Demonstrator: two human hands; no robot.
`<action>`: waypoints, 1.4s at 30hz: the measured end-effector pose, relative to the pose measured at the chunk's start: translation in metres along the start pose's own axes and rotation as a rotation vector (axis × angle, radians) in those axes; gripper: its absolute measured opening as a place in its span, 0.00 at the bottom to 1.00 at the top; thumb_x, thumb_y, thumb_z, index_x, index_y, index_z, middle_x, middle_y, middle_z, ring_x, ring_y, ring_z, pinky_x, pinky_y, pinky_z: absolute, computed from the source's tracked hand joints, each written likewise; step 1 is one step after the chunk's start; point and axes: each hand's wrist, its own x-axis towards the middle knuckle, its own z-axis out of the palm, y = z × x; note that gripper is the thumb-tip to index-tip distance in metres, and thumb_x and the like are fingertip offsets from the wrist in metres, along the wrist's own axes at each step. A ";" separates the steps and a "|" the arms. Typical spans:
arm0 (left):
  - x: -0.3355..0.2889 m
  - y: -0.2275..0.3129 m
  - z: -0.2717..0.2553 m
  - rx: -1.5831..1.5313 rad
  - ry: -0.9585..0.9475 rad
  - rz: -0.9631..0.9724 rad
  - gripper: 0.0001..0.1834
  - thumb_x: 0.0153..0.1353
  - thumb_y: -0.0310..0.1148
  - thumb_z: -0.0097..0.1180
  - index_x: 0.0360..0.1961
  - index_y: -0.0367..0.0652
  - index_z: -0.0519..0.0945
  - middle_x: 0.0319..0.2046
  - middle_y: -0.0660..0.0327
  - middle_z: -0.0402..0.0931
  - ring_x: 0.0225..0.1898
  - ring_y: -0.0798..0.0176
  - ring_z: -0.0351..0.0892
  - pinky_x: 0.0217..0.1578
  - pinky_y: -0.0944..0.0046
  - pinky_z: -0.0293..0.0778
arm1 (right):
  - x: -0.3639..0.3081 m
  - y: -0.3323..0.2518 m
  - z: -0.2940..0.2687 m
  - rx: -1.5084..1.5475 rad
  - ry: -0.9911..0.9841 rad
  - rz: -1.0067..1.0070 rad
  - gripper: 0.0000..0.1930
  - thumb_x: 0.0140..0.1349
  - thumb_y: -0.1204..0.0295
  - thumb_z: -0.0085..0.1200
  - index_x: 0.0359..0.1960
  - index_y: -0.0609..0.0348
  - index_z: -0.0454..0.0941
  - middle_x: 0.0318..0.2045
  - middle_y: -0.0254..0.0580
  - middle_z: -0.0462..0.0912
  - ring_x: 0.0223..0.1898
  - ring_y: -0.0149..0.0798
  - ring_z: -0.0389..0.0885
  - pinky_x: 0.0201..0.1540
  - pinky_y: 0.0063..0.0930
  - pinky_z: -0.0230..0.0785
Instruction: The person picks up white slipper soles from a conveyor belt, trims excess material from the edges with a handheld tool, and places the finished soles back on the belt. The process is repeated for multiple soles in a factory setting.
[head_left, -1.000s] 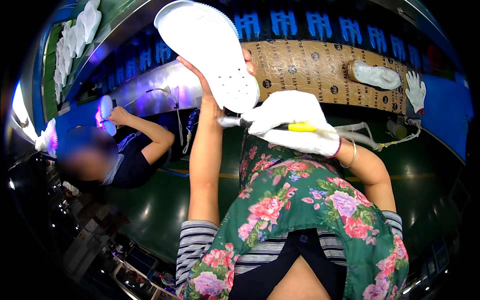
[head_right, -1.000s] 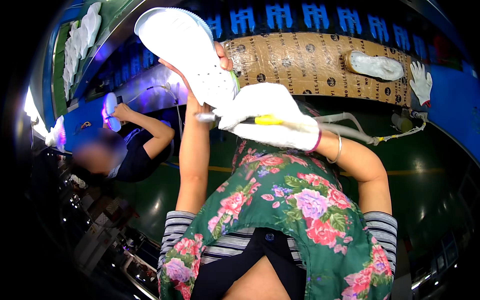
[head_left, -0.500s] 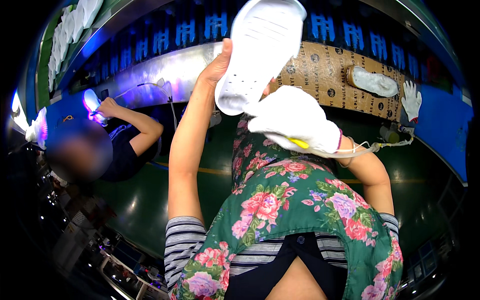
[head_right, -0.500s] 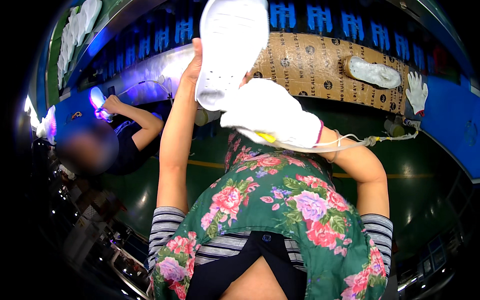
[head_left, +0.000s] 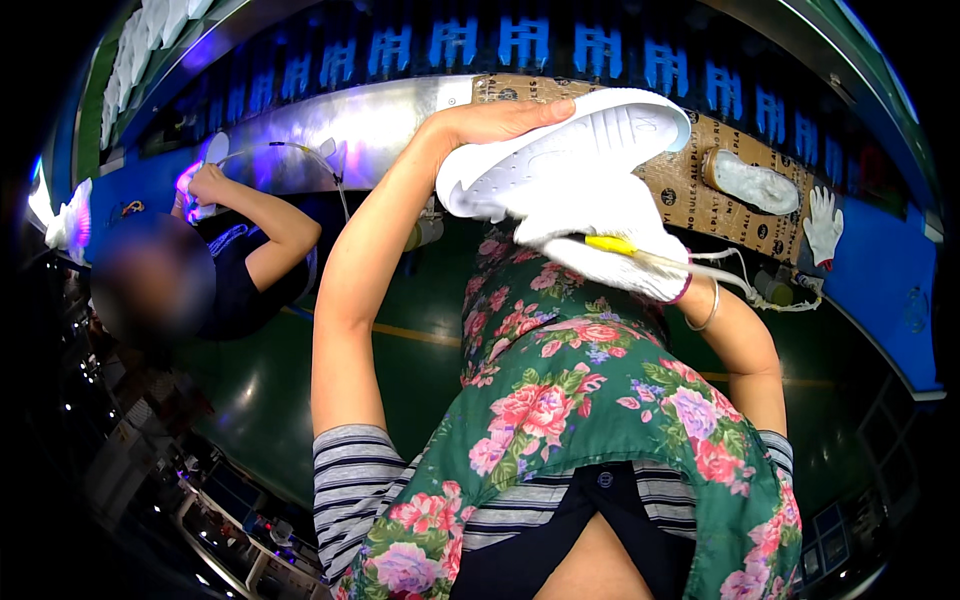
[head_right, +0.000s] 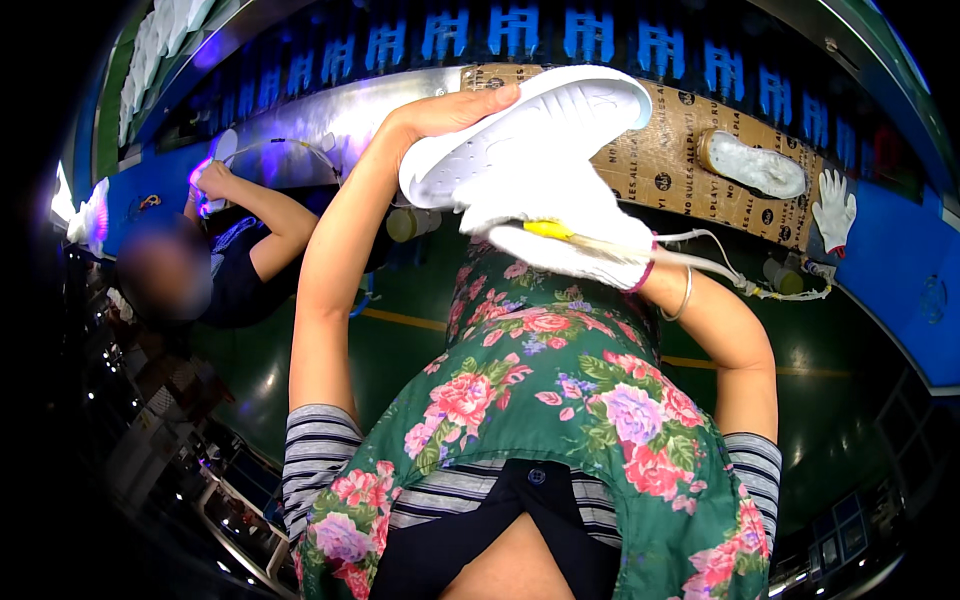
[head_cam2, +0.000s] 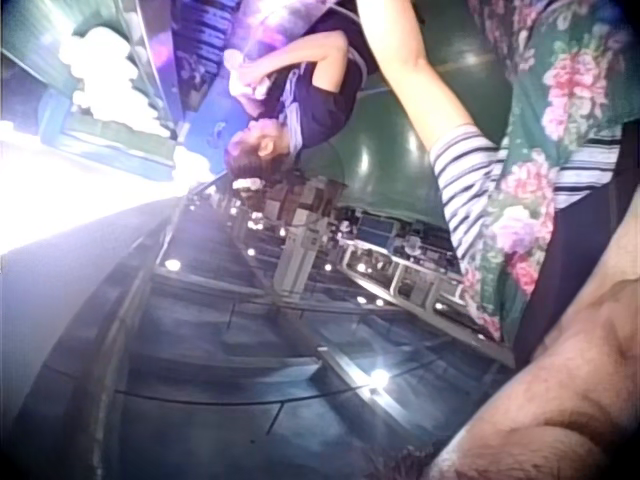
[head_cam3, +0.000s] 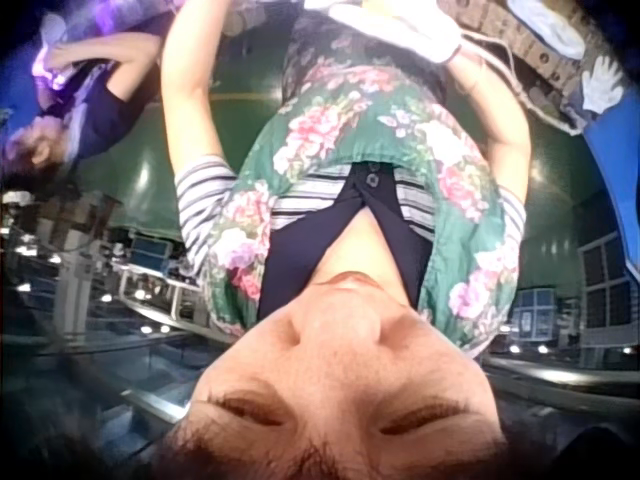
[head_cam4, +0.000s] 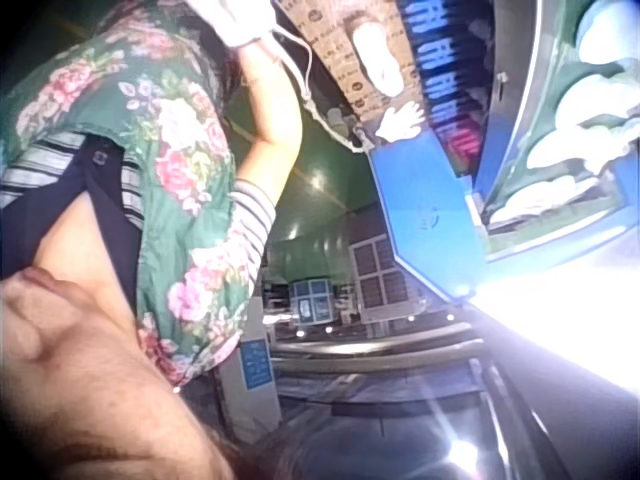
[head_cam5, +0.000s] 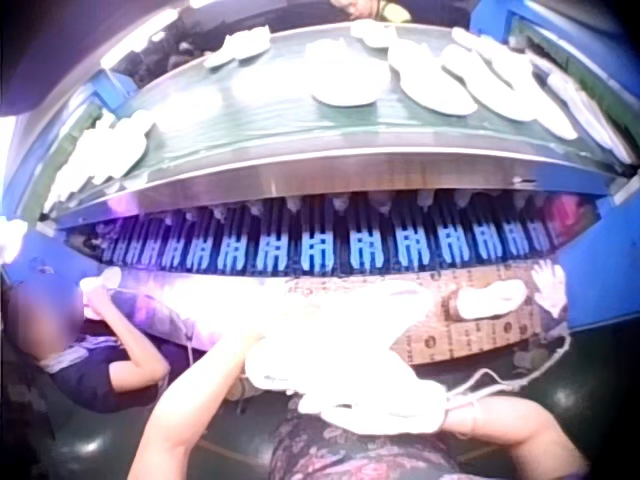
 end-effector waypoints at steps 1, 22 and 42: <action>0.000 0.002 -0.002 0.022 -0.027 -0.024 0.49 0.61 0.75 0.47 0.67 0.42 0.73 0.57 0.46 0.78 0.55 0.56 0.80 0.48 0.61 0.82 | 0.000 0.004 0.003 -0.107 0.016 -0.069 0.13 0.53 0.75 0.66 0.41 0.47 0.87 0.41 0.36 0.88 0.44 0.40 0.87 0.50 0.33 0.78; 0.042 -0.039 0.078 -1.171 0.150 0.509 0.35 0.77 0.54 0.35 0.73 0.40 0.59 0.70 0.51 0.65 0.68 0.50 0.68 0.67 0.49 0.67 | -0.015 0.024 -0.065 0.186 0.477 0.315 0.08 0.57 0.71 0.68 0.38 0.56 0.88 0.38 0.41 0.88 0.42 0.36 0.86 0.46 0.27 0.79; 0.009 -0.040 0.136 -1.440 -0.001 0.971 0.46 0.63 0.64 0.49 0.76 0.51 0.57 0.70 0.36 0.58 0.69 0.38 0.62 0.68 0.39 0.61 | -0.027 -0.017 -0.043 -0.231 0.539 -0.091 0.13 0.50 0.73 0.68 0.40 0.49 0.90 0.35 0.39 0.88 0.36 0.44 0.86 0.41 0.35 0.76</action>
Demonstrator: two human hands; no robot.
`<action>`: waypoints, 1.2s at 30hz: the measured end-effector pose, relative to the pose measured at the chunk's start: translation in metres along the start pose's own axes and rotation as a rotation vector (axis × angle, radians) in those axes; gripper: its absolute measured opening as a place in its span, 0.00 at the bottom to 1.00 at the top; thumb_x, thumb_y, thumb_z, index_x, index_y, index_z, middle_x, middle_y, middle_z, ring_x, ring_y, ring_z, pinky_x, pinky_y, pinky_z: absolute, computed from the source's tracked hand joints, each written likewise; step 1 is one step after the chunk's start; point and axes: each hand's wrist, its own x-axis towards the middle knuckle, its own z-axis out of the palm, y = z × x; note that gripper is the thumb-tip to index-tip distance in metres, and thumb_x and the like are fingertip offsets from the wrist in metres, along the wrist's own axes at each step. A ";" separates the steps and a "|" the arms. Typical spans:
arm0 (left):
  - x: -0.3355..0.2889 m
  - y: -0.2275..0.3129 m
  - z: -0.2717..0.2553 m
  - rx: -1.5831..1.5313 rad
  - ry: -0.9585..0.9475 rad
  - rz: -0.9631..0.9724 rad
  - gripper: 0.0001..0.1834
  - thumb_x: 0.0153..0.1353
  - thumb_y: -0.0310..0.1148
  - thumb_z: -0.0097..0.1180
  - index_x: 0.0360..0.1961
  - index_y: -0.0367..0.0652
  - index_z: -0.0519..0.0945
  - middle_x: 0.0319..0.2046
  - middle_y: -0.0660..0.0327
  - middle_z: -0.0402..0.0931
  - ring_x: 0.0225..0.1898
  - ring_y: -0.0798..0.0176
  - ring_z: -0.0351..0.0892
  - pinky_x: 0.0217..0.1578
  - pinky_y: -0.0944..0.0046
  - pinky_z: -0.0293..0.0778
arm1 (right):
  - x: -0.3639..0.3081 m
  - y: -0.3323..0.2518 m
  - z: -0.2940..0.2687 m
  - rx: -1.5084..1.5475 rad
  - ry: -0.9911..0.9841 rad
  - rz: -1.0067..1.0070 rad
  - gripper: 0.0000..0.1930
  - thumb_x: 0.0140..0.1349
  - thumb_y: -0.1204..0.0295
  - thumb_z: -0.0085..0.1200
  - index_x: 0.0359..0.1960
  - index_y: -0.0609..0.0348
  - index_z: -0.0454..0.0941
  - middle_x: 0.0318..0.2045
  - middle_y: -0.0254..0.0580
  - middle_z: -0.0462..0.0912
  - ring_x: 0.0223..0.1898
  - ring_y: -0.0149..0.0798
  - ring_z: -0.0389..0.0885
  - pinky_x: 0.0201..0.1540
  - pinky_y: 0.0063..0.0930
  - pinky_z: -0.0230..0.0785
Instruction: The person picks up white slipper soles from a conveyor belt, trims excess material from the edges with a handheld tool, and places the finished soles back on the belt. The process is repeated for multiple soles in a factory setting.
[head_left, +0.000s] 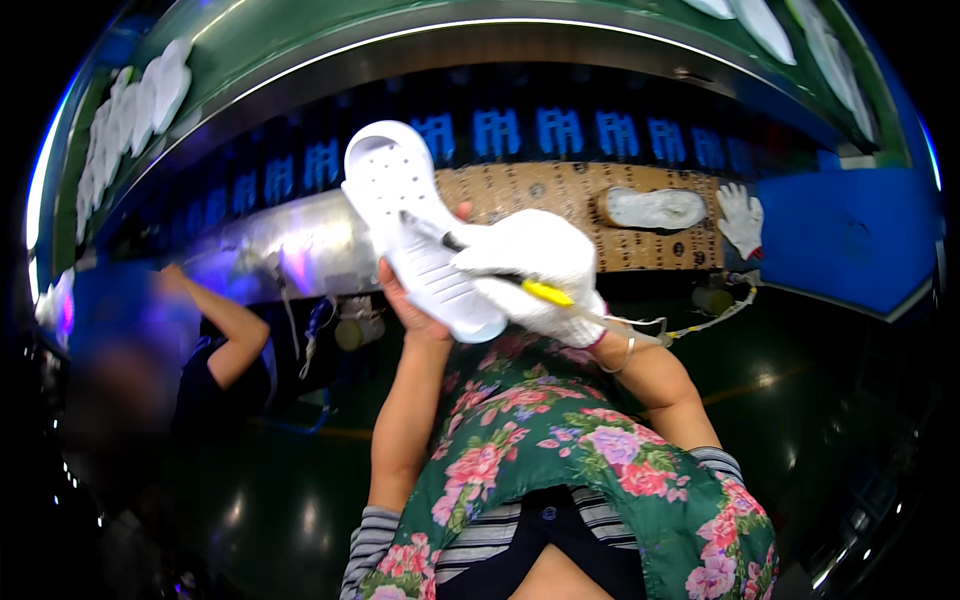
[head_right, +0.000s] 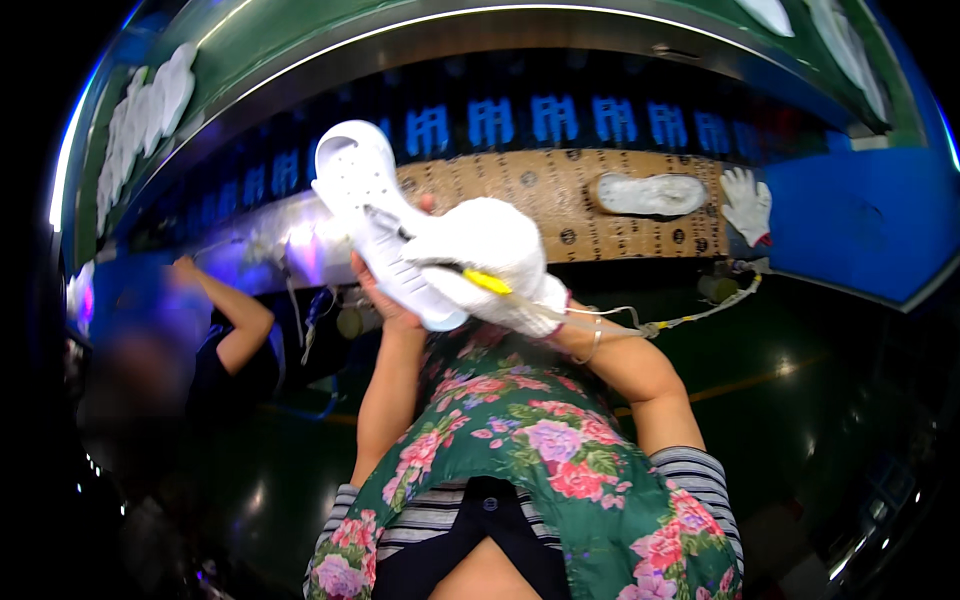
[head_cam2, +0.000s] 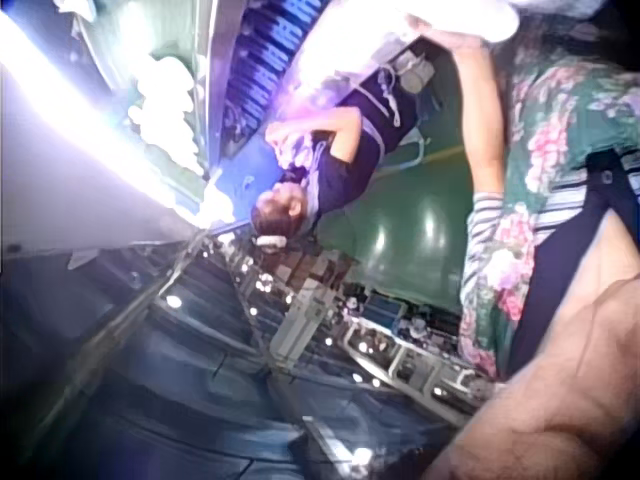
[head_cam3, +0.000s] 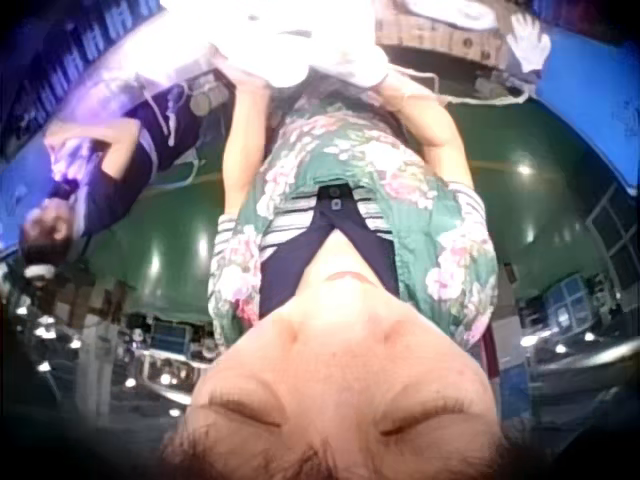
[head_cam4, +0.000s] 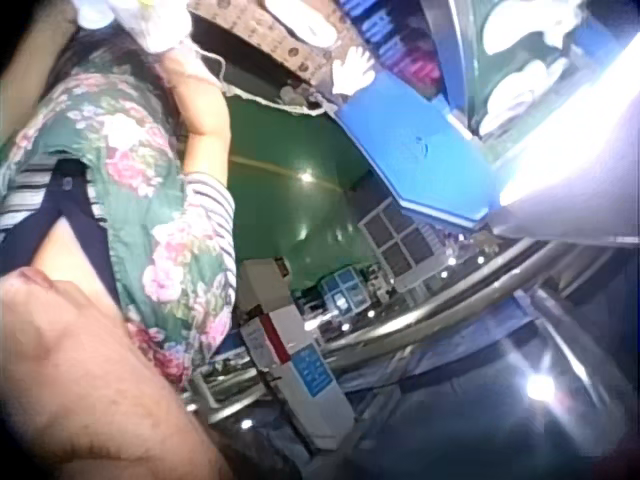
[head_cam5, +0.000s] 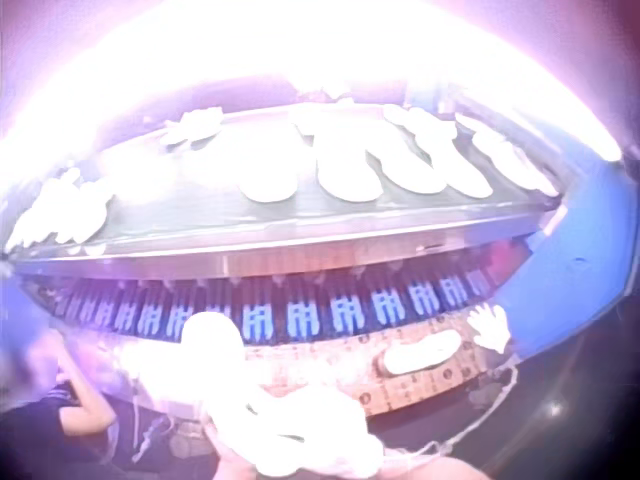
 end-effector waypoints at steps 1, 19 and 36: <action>-0.001 -0.007 0.007 -0.013 0.050 0.035 0.48 0.61 0.70 0.50 0.75 0.54 0.59 0.67 0.34 0.61 0.67 0.36 0.65 0.66 0.38 0.65 | 0.000 -0.001 0.000 -0.007 -0.023 0.007 0.14 0.51 0.73 0.68 0.41 0.48 0.90 0.37 0.39 0.89 0.38 0.44 0.86 0.43 0.35 0.77; 0.004 -0.036 0.011 0.316 0.292 0.023 0.54 0.60 0.78 0.37 0.76 0.50 0.53 0.67 0.45 0.65 0.65 0.44 0.70 0.64 0.42 0.70 | -0.023 -0.007 0.028 0.446 0.193 0.447 0.15 0.53 0.75 0.68 0.44 0.48 0.89 0.42 0.38 0.88 0.45 0.45 0.85 0.51 0.34 0.75; 0.032 -0.031 0.014 0.121 0.110 0.086 0.55 0.57 0.83 0.35 0.73 0.52 0.58 0.64 0.57 0.69 0.56 0.38 0.76 0.51 0.27 0.76 | -0.030 -0.006 0.014 0.217 -0.038 0.291 0.19 0.58 0.72 0.65 0.53 0.52 0.83 0.51 0.43 0.84 0.51 0.44 0.83 0.57 0.37 0.72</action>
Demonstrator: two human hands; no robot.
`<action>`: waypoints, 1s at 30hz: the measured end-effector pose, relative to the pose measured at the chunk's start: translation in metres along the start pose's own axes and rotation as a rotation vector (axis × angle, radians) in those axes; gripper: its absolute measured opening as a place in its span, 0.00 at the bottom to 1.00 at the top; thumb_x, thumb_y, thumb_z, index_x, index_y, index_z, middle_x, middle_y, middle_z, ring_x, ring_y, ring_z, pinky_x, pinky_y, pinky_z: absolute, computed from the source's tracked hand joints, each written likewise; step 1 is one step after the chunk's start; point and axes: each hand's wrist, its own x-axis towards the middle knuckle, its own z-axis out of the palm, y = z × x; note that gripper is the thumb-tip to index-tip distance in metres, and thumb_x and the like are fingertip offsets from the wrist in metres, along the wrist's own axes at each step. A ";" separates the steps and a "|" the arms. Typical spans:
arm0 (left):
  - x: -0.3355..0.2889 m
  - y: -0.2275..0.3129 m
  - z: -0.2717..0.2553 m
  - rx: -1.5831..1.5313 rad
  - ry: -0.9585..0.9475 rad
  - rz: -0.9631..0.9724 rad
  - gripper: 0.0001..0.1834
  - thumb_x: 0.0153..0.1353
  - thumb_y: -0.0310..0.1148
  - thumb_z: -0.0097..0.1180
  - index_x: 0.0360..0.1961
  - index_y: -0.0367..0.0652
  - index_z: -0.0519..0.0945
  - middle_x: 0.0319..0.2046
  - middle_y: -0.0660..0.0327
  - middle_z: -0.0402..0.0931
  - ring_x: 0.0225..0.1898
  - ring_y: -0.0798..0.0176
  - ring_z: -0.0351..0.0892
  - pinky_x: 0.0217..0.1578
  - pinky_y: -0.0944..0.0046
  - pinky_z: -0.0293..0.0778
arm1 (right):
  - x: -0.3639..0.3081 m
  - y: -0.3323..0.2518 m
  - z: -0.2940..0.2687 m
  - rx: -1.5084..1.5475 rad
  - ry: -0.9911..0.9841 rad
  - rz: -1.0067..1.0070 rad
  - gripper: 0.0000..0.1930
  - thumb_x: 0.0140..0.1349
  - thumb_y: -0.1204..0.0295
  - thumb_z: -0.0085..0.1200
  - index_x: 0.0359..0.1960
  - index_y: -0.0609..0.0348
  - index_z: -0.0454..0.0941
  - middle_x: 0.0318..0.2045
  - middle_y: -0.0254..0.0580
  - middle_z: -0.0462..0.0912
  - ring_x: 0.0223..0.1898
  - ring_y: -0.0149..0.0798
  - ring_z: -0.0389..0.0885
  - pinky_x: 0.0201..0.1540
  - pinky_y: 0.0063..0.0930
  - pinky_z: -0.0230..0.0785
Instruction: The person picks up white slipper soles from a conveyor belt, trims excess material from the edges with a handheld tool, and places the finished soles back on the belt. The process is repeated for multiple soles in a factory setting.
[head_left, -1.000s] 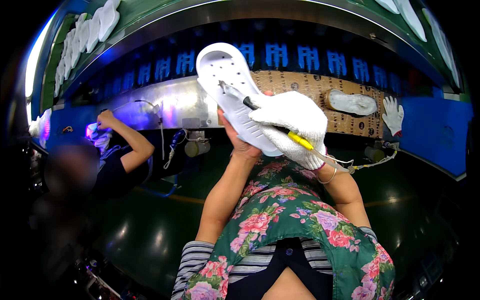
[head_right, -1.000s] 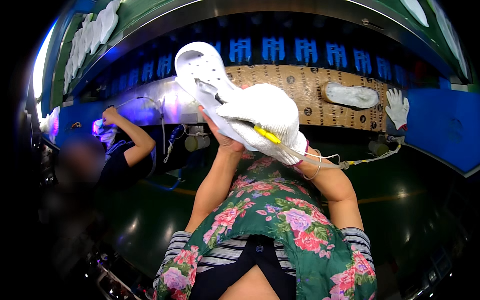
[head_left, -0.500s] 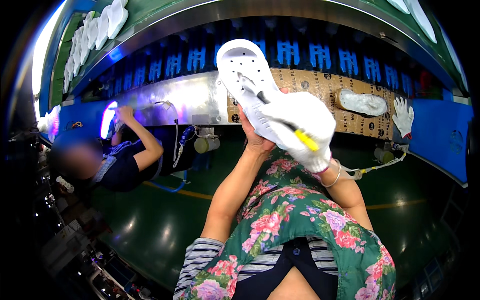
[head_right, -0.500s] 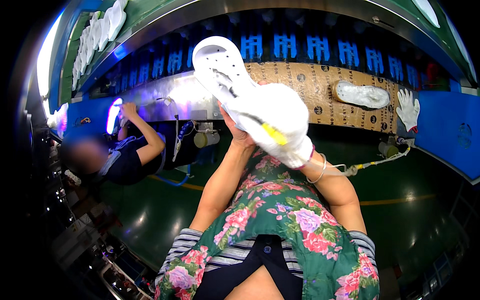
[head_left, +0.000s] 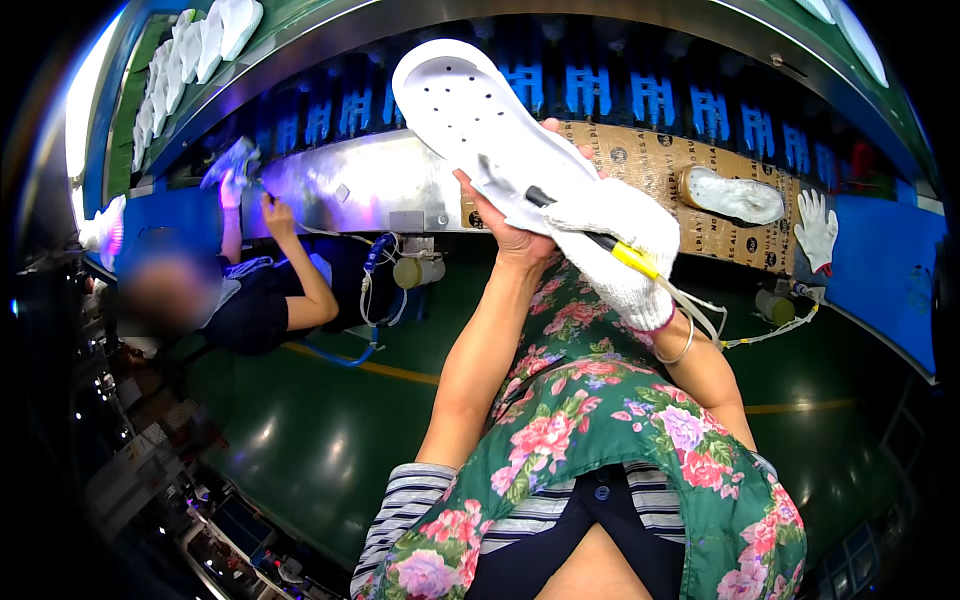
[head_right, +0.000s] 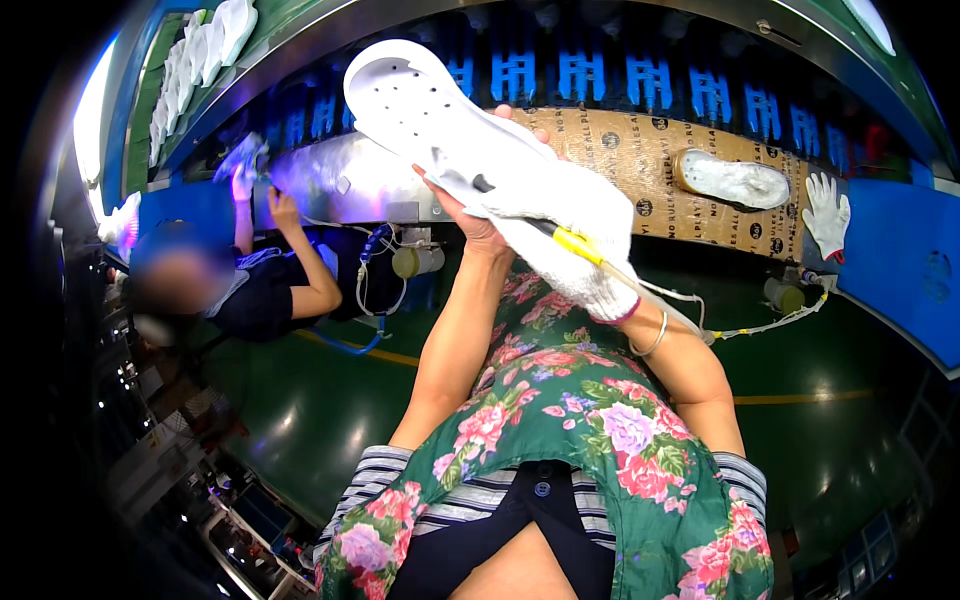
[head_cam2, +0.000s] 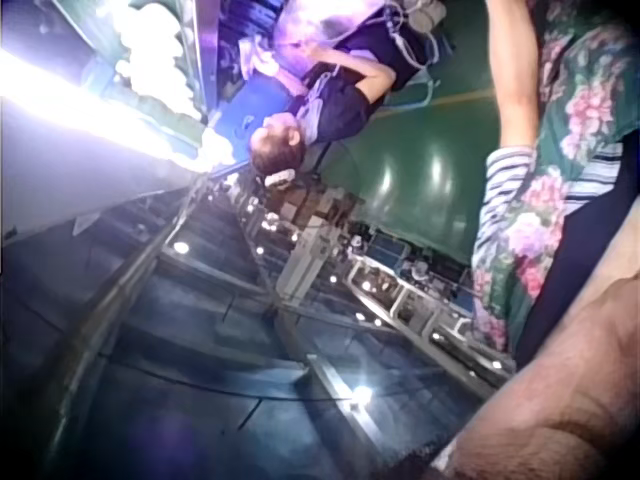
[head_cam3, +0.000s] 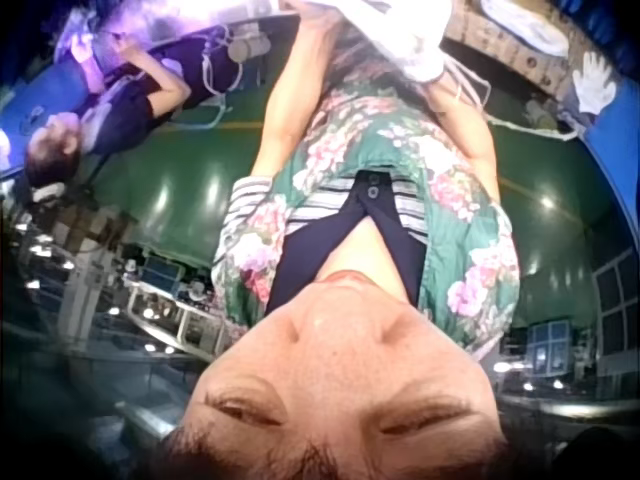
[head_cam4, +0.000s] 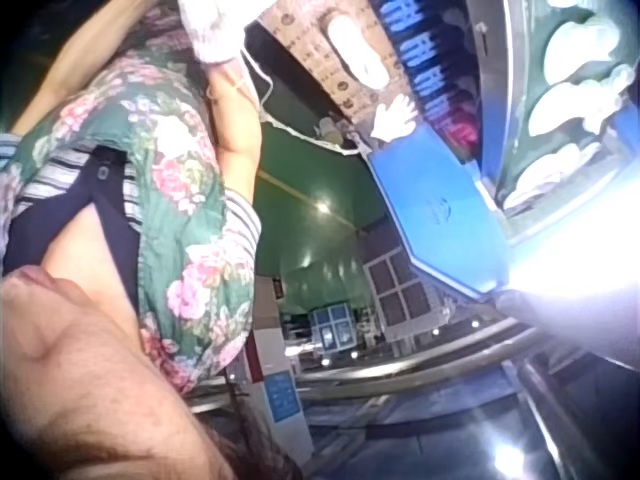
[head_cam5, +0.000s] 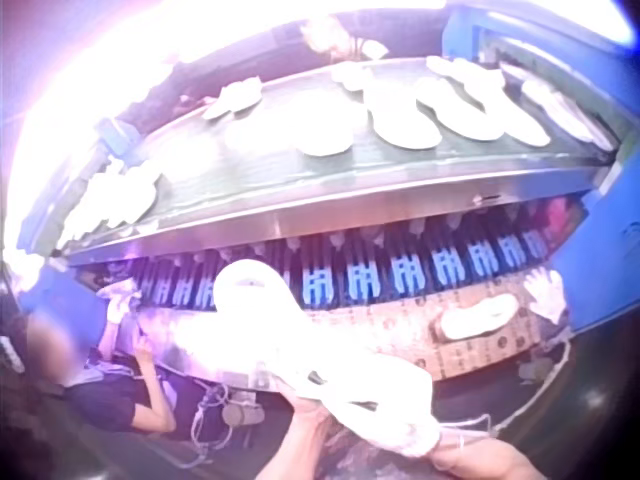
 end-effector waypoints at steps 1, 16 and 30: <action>0.002 0.000 -0.001 -0.025 -0.041 -0.023 0.55 0.56 0.82 0.39 0.73 0.51 0.59 0.64 0.57 0.69 0.57 0.38 0.75 0.52 0.26 0.75 | 0.002 -0.005 -0.001 -0.108 0.002 -0.015 0.18 0.57 0.73 0.65 0.52 0.53 0.83 0.49 0.42 0.84 0.50 0.44 0.84 0.55 0.36 0.73; 0.008 -0.001 -0.019 0.006 -0.116 -0.136 0.55 0.54 0.83 0.40 0.68 0.50 0.66 0.60 0.59 0.74 0.54 0.38 0.78 0.50 0.23 0.75 | -0.005 -0.006 -0.005 -0.283 0.054 -0.210 0.12 0.51 0.76 0.70 0.38 0.48 0.90 0.36 0.37 0.88 0.38 0.43 0.86 0.44 0.33 0.76; 0.035 0.035 -0.017 -0.052 -0.235 -0.129 0.61 0.48 0.86 0.43 0.65 0.42 0.71 0.52 0.46 0.79 0.53 0.41 0.79 0.52 0.30 0.76 | -0.002 -0.004 0.008 -0.199 -0.020 -0.029 0.10 0.51 0.74 0.70 0.37 0.47 0.90 0.36 0.34 0.89 0.37 0.41 0.87 0.41 0.33 0.76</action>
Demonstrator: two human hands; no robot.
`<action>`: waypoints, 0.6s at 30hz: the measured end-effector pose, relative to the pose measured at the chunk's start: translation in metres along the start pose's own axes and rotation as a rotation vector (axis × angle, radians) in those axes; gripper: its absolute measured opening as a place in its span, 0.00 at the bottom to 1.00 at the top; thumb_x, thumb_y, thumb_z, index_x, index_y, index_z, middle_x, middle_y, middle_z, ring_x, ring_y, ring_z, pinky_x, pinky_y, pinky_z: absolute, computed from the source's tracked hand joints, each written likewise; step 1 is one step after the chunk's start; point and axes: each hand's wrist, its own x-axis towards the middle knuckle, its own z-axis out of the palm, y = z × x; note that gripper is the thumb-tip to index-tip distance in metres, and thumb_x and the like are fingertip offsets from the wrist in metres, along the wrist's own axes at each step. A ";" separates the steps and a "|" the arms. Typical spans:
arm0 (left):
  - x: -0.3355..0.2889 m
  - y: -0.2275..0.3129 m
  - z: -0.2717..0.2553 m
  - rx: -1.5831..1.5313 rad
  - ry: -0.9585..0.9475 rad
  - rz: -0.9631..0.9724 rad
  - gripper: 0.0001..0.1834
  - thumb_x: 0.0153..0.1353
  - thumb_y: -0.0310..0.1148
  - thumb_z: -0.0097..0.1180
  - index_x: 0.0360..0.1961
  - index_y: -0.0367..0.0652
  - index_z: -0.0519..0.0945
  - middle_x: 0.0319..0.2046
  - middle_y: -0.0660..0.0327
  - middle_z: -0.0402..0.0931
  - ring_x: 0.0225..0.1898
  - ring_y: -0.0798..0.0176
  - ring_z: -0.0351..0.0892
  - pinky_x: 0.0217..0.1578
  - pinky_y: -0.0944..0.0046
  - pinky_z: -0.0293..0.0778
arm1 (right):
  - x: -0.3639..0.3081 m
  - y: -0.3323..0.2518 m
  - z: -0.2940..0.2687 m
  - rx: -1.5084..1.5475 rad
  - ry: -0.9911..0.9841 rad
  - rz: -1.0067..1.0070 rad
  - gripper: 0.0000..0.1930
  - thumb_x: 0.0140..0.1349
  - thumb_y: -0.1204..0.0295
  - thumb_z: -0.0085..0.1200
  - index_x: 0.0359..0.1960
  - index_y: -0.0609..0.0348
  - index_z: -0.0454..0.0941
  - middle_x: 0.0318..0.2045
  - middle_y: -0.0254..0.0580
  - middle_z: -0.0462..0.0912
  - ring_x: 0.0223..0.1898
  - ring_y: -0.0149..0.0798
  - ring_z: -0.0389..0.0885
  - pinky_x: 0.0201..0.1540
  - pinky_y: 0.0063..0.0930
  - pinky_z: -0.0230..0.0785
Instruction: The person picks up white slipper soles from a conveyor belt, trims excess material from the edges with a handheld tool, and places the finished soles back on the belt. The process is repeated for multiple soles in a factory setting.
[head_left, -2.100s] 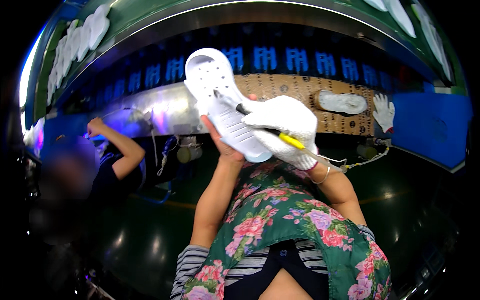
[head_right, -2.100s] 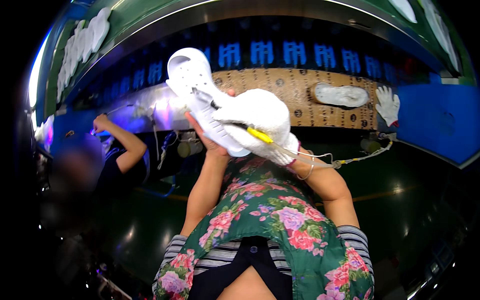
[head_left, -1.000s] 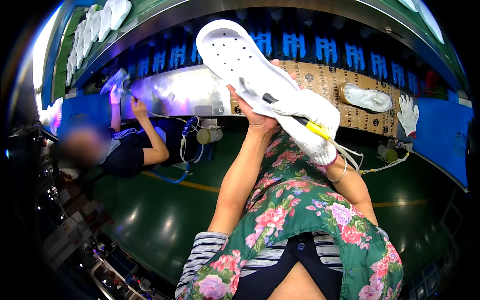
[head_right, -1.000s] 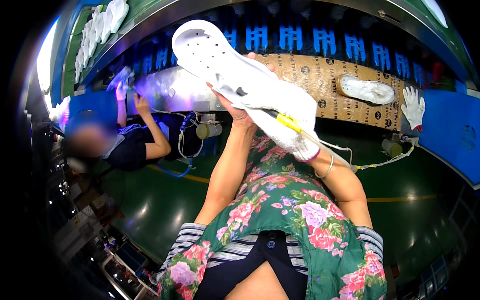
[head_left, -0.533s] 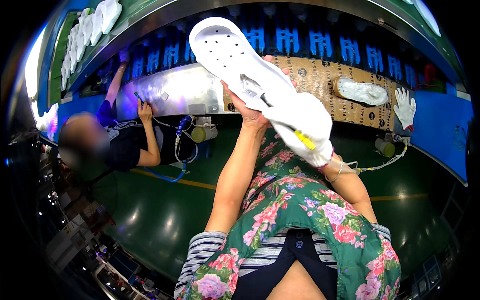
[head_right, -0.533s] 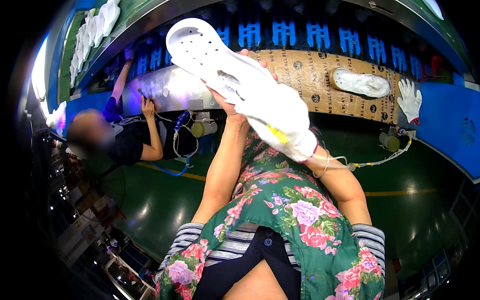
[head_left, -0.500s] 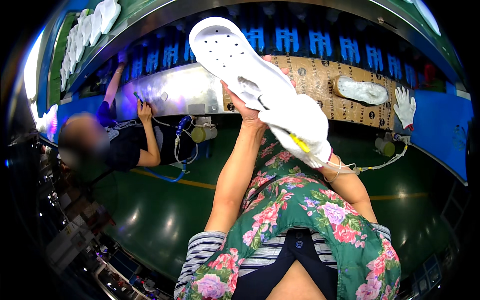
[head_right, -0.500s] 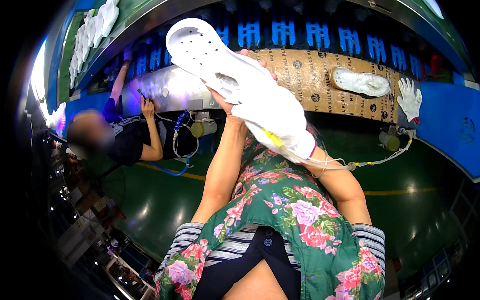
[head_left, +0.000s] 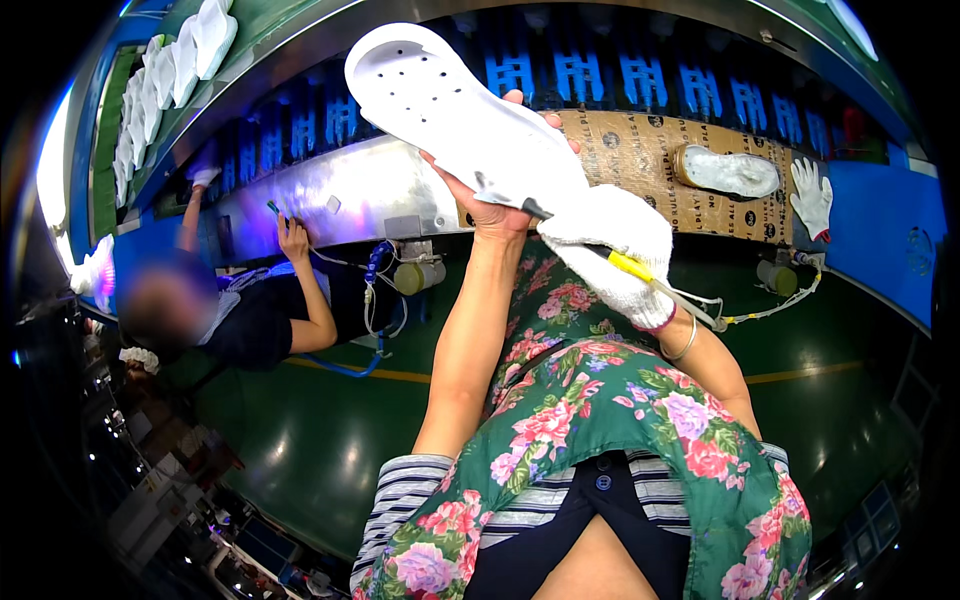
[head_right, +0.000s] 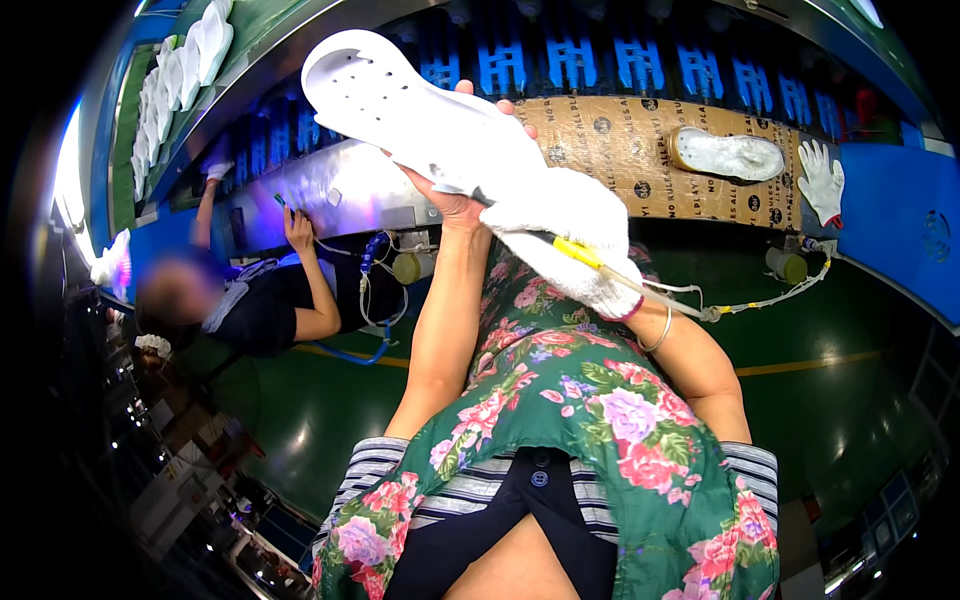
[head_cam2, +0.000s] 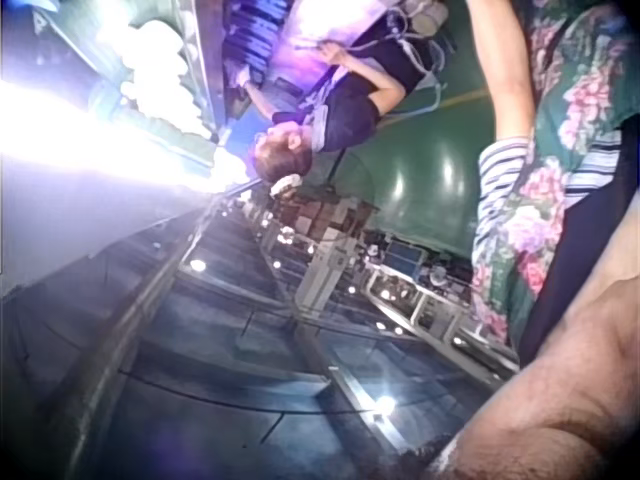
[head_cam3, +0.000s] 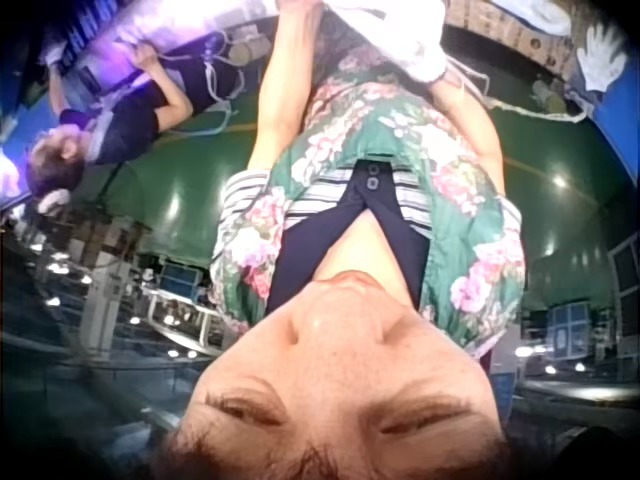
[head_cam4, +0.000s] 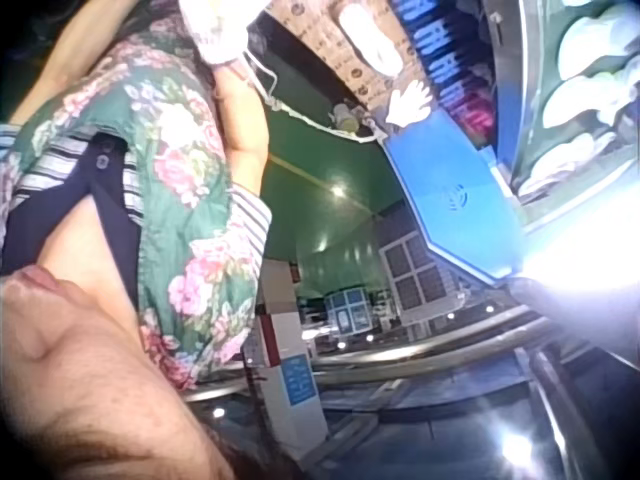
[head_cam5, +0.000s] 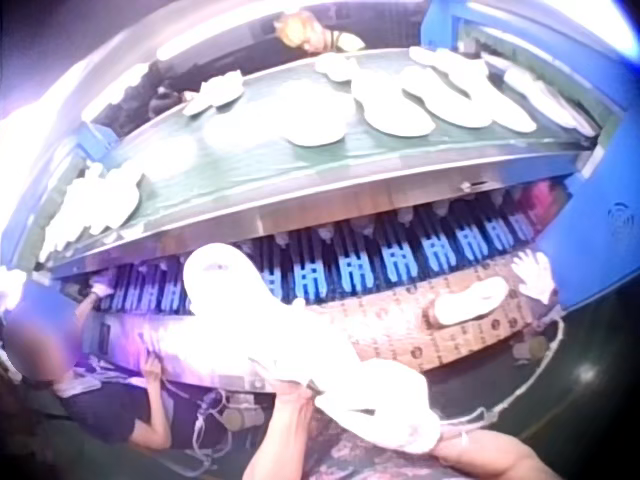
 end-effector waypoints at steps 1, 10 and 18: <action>0.001 0.004 -0.002 0.015 0.055 0.010 0.60 0.48 0.86 0.44 0.66 0.43 0.71 0.51 0.45 0.79 0.52 0.40 0.79 0.52 0.31 0.76 | 0.003 0.000 0.000 -0.042 0.015 -0.057 0.11 0.50 0.74 0.70 0.36 0.46 0.90 0.37 0.33 0.89 0.37 0.41 0.87 0.42 0.33 0.76; -0.002 0.028 -0.025 -0.043 -0.103 -0.121 0.56 0.50 0.82 0.50 0.71 0.55 0.66 0.61 0.42 0.69 0.57 0.28 0.72 0.52 0.29 0.75 | 0.001 -0.008 0.030 0.092 0.022 0.129 0.12 0.52 0.75 0.70 0.40 0.49 0.90 0.36 0.36 0.89 0.39 0.41 0.87 0.44 0.32 0.77; -0.019 0.038 0.003 -0.099 0.010 -0.140 0.55 0.50 0.80 0.52 0.71 0.53 0.65 0.65 0.46 0.67 0.57 0.32 0.70 0.51 0.28 0.73 | -0.002 -0.013 0.032 0.348 -0.001 0.142 0.07 0.51 0.78 0.70 0.32 0.55 0.89 0.33 0.38 0.88 0.34 0.38 0.86 0.40 0.29 0.77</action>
